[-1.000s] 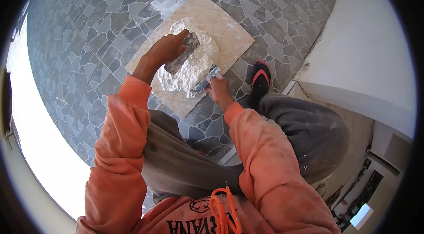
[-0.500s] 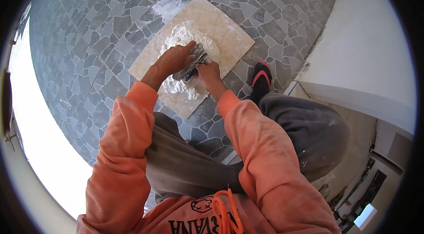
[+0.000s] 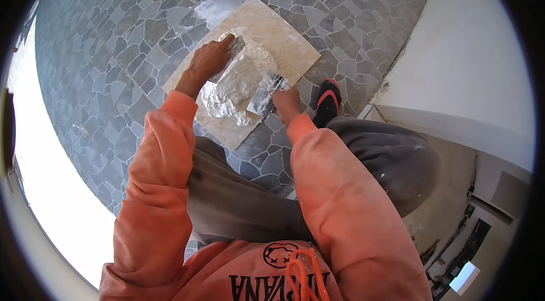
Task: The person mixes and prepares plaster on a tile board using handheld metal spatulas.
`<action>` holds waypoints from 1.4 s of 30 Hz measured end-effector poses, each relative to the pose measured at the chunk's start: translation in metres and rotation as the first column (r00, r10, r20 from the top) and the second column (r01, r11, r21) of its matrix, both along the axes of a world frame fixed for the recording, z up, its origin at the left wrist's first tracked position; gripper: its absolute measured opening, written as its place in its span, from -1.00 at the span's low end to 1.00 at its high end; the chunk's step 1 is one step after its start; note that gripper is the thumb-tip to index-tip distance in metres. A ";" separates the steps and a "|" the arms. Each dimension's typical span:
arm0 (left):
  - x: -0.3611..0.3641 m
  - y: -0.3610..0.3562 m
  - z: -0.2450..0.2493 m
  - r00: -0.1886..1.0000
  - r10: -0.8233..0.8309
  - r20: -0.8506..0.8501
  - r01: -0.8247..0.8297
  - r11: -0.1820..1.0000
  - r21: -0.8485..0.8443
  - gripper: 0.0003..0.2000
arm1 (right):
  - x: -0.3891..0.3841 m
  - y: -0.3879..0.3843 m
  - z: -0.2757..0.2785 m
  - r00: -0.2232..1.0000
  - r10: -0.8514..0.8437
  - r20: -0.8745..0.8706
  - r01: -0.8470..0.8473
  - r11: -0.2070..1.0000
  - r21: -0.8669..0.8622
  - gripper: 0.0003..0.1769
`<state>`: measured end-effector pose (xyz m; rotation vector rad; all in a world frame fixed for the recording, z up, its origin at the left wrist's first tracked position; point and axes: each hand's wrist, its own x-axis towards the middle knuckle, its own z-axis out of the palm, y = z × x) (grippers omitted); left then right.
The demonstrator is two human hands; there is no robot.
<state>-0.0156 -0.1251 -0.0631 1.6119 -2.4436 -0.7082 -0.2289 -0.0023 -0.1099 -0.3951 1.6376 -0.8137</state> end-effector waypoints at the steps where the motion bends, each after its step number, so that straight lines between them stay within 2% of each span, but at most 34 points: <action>1: 0.001 0.001 0.005 1.000 0.000 0.000 0.000 1.000 0.013 -0.60 | -0.008 0.015 -0.021 0.999 -0.047 -0.013 0.048 0.998 0.046 -0.60; 4: -0.001 0.005 0.015 0.998 -0.005 -0.059 0.002 0.999 -0.035 -0.61 | -0.028 0.051 -0.065 0.996 -0.030 -0.080 0.043 0.985 0.168 -0.61; 7: -0.006 0.006 0.028 0.996 0.004 -0.088 -0.009 0.999 -0.049 -0.61 | -0.031 0.065 -0.061 0.990 -0.104 -0.091 0.118 0.979 0.168 -0.62; 10: -0.008 0.004 0.035 0.990 -0.006 -0.144 -0.008 0.996 -0.091 -0.61 | -0.029 0.071 -0.051 0.990 -0.103 -0.098 0.118 0.979 0.167 -0.61; 15: -0.012 0.004 0.043 0.988 -0.001 -0.157 -0.014 0.995 -0.095 -0.61 | -0.041 0.080 -0.083 0.997 -0.071 -0.007 0.072 0.987 0.147 -0.59; 19: -0.011 0.003 0.042 0.988 -0.005 -0.156 -0.010 0.995 -0.095 -0.60 | -0.037 0.087 -0.106 0.999 -0.018 0.044 0.014 0.995 0.095 -0.58; 22: -0.009 0.002 0.041 0.987 -0.005 -0.159 -0.011 0.995 -0.100 -0.60 | -0.036 0.090 -0.111 0.978 0.113 -0.174 -0.079 0.978 0.193 -0.59; 25: -0.007 0.001 0.044 0.989 0.001 -0.145 -0.017 0.994 -0.111 -0.61 | -0.040 0.090 -0.119 0.948 0.266 -0.175 -0.210 0.936 0.281 -0.46; 29: -0.004 0.001 0.048 0.992 -0.033 -0.121 0.024 0.997 -0.075 -0.61 | -0.026 0.096 -0.138 0.976 0.206 -0.070 -0.174 0.931 0.322 -0.48; 31: -0.002 0.002 0.048 0.994 -0.049 -0.103 0.044 0.998 -0.052 -0.61 | 0.014 0.092 -0.102 0.981 0.189 -0.050 -0.167 0.944 0.286 -0.50; 34: 0.007 0.006 0.050 0.997 -0.036 -0.073 0.037 0.999 0.012 -0.61 | 0.046 0.095 -0.117 0.998 -0.014 0.066 -0.007 0.956 0.294 -0.53; 37: 0.020 0.012 0.048 0.999 -0.016 -0.051 0.019 0.998 0.057 -0.60 | 0.072 0.088 -0.115 0.923 -0.273 0.271 0.175 0.925 0.336 -0.56; 38: 0.025 0.013 0.047 0.999 -0.023 -0.035 0.026 0.997 0.076 -0.60 | 0.078 0.086 -0.111 0.873 -0.317 0.370 0.215 0.932 0.290 -0.58; 42: 0.035 0.019 0.041 0.999 -0.049 -0.014 0.050 0.993 0.106 -0.60 | 0.094 0.080 -0.103 0.773 -0.396 0.496 0.341 0.918 0.202 -0.47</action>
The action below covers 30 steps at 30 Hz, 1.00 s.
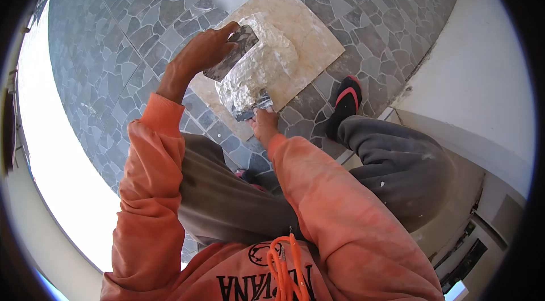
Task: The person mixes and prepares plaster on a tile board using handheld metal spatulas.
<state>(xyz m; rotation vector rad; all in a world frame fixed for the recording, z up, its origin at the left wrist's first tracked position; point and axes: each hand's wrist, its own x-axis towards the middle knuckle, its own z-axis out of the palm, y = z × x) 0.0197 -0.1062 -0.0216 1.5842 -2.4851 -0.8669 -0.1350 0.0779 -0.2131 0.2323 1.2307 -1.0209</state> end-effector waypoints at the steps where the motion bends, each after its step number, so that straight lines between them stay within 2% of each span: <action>1: 0.001 0.000 -0.002 1.000 -0.003 -0.007 0.003 1.000 -0.003 -0.60 | 0.002 -0.006 0.002 1.000 -0.022 0.016 0.022 1.000 -0.010 -0.48; 5: -0.003 -0.002 -0.009 0.999 -0.041 -0.025 0.041 0.999 -0.020 -0.59 | 0.006 -0.030 0.024 0.993 -0.107 0.054 0.109 0.993 -0.037 -0.54; 8: -0.010 -0.001 -0.010 0.997 -0.073 -0.004 0.073 0.997 0.026 -0.59 | 0.005 -0.054 0.047 0.998 -0.056 0.011 0.057 0.993 -0.100 -0.58; 12: -0.015 0.001 -0.019 0.994 -0.113 0.002 0.113 0.993 0.019 -0.60 | -0.005 -0.080 0.064 0.998 0.037 -0.043 -0.041 0.994 -0.098 -0.61; 17: -0.024 0.004 -0.037 0.981 -0.164 -0.105 0.166 0.986 0.014 -0.59 | -0.016 -0.097 0.083 0.977 0.154 -0.146 -0.173 0.977 -0.126 -0.63; 19: -0.032 0.007 -0.037 0.971 -0.181 -0.154 0.184 0.983 0.011 -0.59 | -0.021 -0.103 0.084 0.946 0.204 -0.251 -0.250 0.953 -0.169 -0.64; 23: -0.039 0.002 -0.038 0.985 -0.067 -0.157 0.065 0.998 -0.020 -0.58 | -0.029 -0.112 0.121 0.820 0.319 -0.475 -0.442 0.881 -0.172 -0.68; 26: -0.037 -0.004 -0.055 0.993 0.100 -0.062 -0.105 0.992 -0.071 -0.57 | -0.050 -0.131 0.132 0.781 0.346 -0.520 -0.473 0.871 -0.132 -0.71; 28: -0.034 -0.003 -0.049 0.989 0.137 -0.058 -0.142 0.984 -0.103 -0.58 | -0.067 -0.133 0.144 0.763 0.311 -0.567 -0.453 0.883 -0.125 -0.71; 30: -0.032 -0.005 -0.041 0.986 0.165 -0.034 -0.168 0.979 -0.119 -0.58 | -0.104 -0.134 0.103 0.674 0.312 -0.670 -0.436 0.900 -0.021 -0.70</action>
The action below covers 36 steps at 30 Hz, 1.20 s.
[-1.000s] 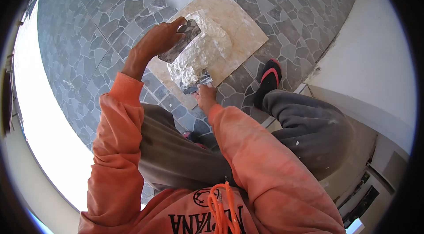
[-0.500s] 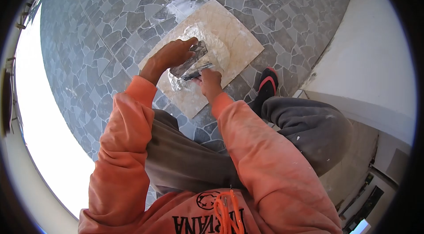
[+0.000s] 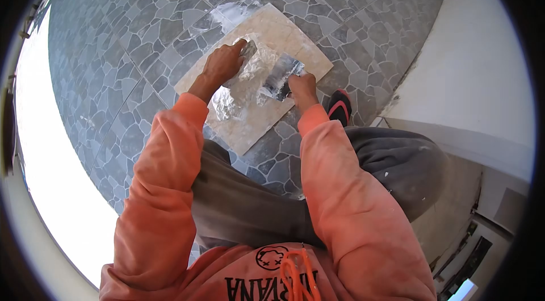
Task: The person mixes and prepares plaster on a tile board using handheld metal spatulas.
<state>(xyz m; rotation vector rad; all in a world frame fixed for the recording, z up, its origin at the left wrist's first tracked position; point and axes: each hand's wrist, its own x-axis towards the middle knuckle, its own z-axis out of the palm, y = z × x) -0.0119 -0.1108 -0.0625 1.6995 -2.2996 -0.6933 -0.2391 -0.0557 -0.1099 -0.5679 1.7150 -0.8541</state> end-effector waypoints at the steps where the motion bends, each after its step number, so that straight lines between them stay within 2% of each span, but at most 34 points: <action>1: 0.001 -0.001 0.004 1.000 0.010 0.000 -0.010 1.000 -0.004 -0.58 | -0.023 0.005 -0.033 0.998 -0.058 -0.023 0.058 0.998 0.028 -0.70; 2: 0.002 -0.003 0.007 1.000 0.022 -0.002 -0.022 1.000 -0.010 -0.58 | -0.041 0.008 -0.055 0.992 -0.113 -0.048 0.116 0.992 0.054 -0.71; 5: 0.002 -0.005 0.018 0.999 0.042 -0.020 -0.042 0.999 -0.013 -0.58 | -0.062 0.031 -0.041 0.986 -0.143 -0.090 0.157 0.972 0.176 -0.73; 8: 0.001 -0.002 0.034 0.997 0.054 -0.054 -0.055 0.998 -0.027 -0.61 | -0.098 0.036 -0.094 0.985 -0.146 -0.092 0.160 0.972 0.172 -0.72; 11: -0.002 -0.003 0.045 0.994 0.069 -0.090 -0.074 0.996 -0.049 -0.62 | -0.093 0.035 -0.090 0.991 -0.105 -0.088 0.117 0.983 0.139 -0.67; 14: -0.001 -0.004 0.046 0.991 0.071 -0.115 -0.078 0.995 -0.059 -0.61 | -0.081 0.033 -0.117 0.962 0.123 -0.246 -0.097 0.989 0.115 -0.65; 17: -0.001 -0.005 0.042 0.991 0.068 -0.117 -0.071 0.997 -0.028 -0.60 | -0.054 0.040 -0.118 0.969 0.219 -0.115 -0.209 0.974 0.092 -0.58; 20: -0.002 -0.007 0.039 0.992 0.060 -0.111 -0.061 0.998 0.000 -0.60 | -0.037 0.048 -0.122 0.977 0.204 -0.066 -0.204 0.979 0.006 -0.63; 23: -0.003 -0.008 0.035 0.992 0.047 -0.116 -0.047 0.999 0.006 -0.60 | -0.035 0.045 -0.141 0.926 0.315 -0.209 -0.334 0.940 -0.066 -0.68; 26: -0.007 -0.008 0.031 0.992 0.023 -0.122 -0.021 1.000 0.015 -0.60 | -0.008 0.045 -0.129 0.979 0.201 -0.027 -0.203 0.961 -0.187 -0.73; 32: -0.009 -0.004 0.017 0.990 -0.046 -0.131 0.046 0.999 -0.005 -0.60 | 0.033 0.023 -0.040 0.979 0.202 -0.020 -0.203 0.975 -0.093 -0.72; 35: -0.011 0.000 0.012 0.989 -0.058 -0.136 0.060 0.998 0.017 -0.60 | 0.044 0.015 -0.033 0.986 0.135 0.094 -0.124 0.986 -0.114 -0.72; 36: -0.013 0.002 0.011 0.989 -0.059 -0.137 0.063 0.998 0.029 -0.60 | 0.044 0.011 -0.037 0.986 0.146 0.085 -0.135 0.983 -0.125 -0.71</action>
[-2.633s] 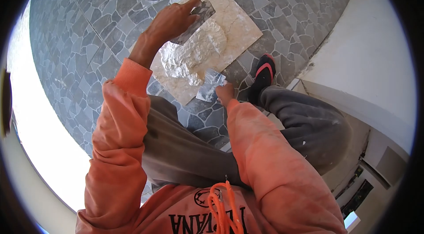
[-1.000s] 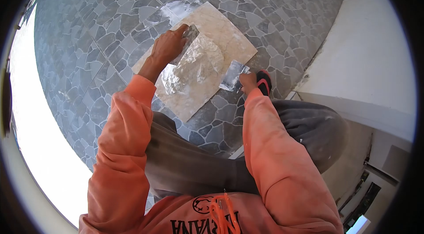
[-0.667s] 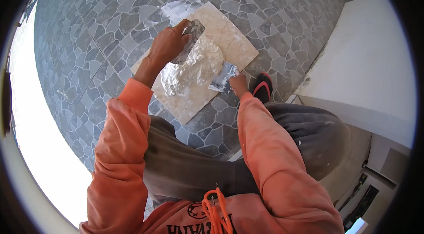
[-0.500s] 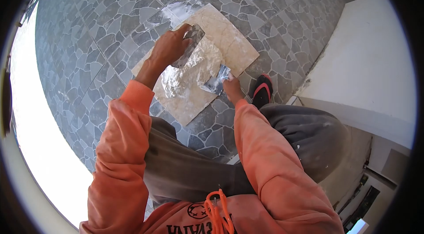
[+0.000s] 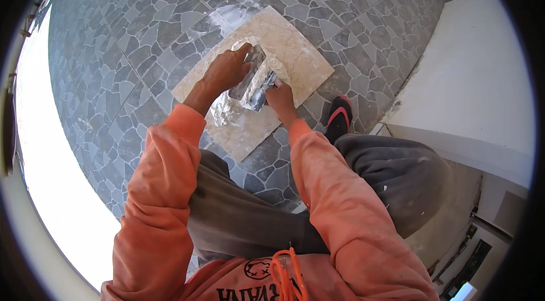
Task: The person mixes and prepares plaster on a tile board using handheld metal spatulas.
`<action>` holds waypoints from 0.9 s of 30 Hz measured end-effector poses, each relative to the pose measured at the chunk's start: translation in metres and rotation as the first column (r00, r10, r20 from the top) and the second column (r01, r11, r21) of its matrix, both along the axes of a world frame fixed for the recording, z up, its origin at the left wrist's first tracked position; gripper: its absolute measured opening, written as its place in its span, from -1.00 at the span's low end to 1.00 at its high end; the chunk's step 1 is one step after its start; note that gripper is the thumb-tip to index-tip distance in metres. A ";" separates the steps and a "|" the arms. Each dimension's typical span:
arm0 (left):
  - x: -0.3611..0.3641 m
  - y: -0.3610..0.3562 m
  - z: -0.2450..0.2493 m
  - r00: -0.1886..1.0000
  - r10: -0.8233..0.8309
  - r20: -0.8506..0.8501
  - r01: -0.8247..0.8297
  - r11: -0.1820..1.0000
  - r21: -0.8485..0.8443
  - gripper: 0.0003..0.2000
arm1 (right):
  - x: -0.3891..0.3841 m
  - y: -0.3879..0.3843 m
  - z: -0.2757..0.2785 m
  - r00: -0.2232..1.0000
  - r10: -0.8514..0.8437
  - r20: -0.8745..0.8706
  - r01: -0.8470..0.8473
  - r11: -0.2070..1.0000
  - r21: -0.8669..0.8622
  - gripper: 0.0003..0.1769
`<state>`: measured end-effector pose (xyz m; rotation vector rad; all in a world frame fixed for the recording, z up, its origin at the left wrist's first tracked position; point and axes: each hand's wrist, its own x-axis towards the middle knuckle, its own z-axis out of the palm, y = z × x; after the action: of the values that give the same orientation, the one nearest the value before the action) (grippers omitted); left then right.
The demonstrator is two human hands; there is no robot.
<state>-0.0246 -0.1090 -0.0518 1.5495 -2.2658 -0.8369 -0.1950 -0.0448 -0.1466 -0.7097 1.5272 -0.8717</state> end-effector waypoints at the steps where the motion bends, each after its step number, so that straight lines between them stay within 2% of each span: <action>1: -0.002 0.002 -0.002 1.000 0.004 -0.003 -0.004 1.000 0.008 -0.60 | 0.001 -0.005 -0.004 1.000 0.010 -0.007 -0.011 1.000 -0.013 -0.70; 3: -0.005 0.008 -0.007 1.000 0.013 -0.010 -0.013 1.000 0.024 -0.59 | 0.005 -0.010 -0.003 0.999 0.030 -0.017 -0.031 0.999 -0.026 -0.69; 5: -0.006 0.010 -0.015 0.999 0.031 -0.032 -0.030 0.999 0.026 -0.60 | 0.013 -0.015 0.022 0.998 0.050 -0.023 -0.051 0.998 -0.026 -0.70; 8: -0.006 0.008 -0.019 0.997 0.075 0.002 -0.075 0.995 0.066 -0.60 | 0.014 -0.021 0.051 0.959 0.227 -0.166 -0.226 0.974 0.029 -0.73; 11: -0.004 0.005 -0.015 0.982 0.150 0.114 -0.160 0.983 0.088 -0.58 | 0.010 -0.031 0.068 0.949 0.258 -0.179 -0.259 0.966 0.016 -0.72; 14: 0.008 0.001 -0.029 0.971 0.210 0.111 -0.216 0.975 0.050 -0.55 | -0.018 -0.055 0.086 0.940 0.240 -0.242 -0.252 0.968 -0.017 -0.66; 16: 0.013 -0.001 -0.028 0.968 0.223 0.118 -0.231 0.971 0.057 -0.54 | -0.058 -0.072 0.059 0.925 0.190 -0.329 -0.197 0.980 0.013 -0.60; 19: 0.018 -0.008 -0.014 0.964 0.245 0.104 -0.250 0.967 0.045 -0.52 | -0.133 -0.075 -0.028 0.931 0.021 -0.364 -0.021 1.000 0.005 -0.60; 22: 0.023 -0.011 -0.002 0.957 0.285 0.051 -0.286 0.958 0.012 -0.55 | -0.177 -0.060 -0.075 0.880 -0.065 -0.470 0.091 0.995 0.034 -0.61; 26: 0.021 -0.007 0.016 0.961 0.276 0.012 -0.277 0.961 0.011 -0.56 | -0.179 -0.053 -0.091 0.906 0.041 -0.420 0.009 0.993 0.115 -0.60; 27: 0.019 -0.006 0.021 0.962 0.273 0.002 -0.273 0.962 0.017 -0.57 | -0.155 -0.051 -0.063 0.899 0.078 -0.430 -0.020 0.990 0.138 -0.60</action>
<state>-0.0055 -0.1146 -0.0312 1.8152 -1.9849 -0.7802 -0.3496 -0.0959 -0.2097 -0.8834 1.9351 -0.5885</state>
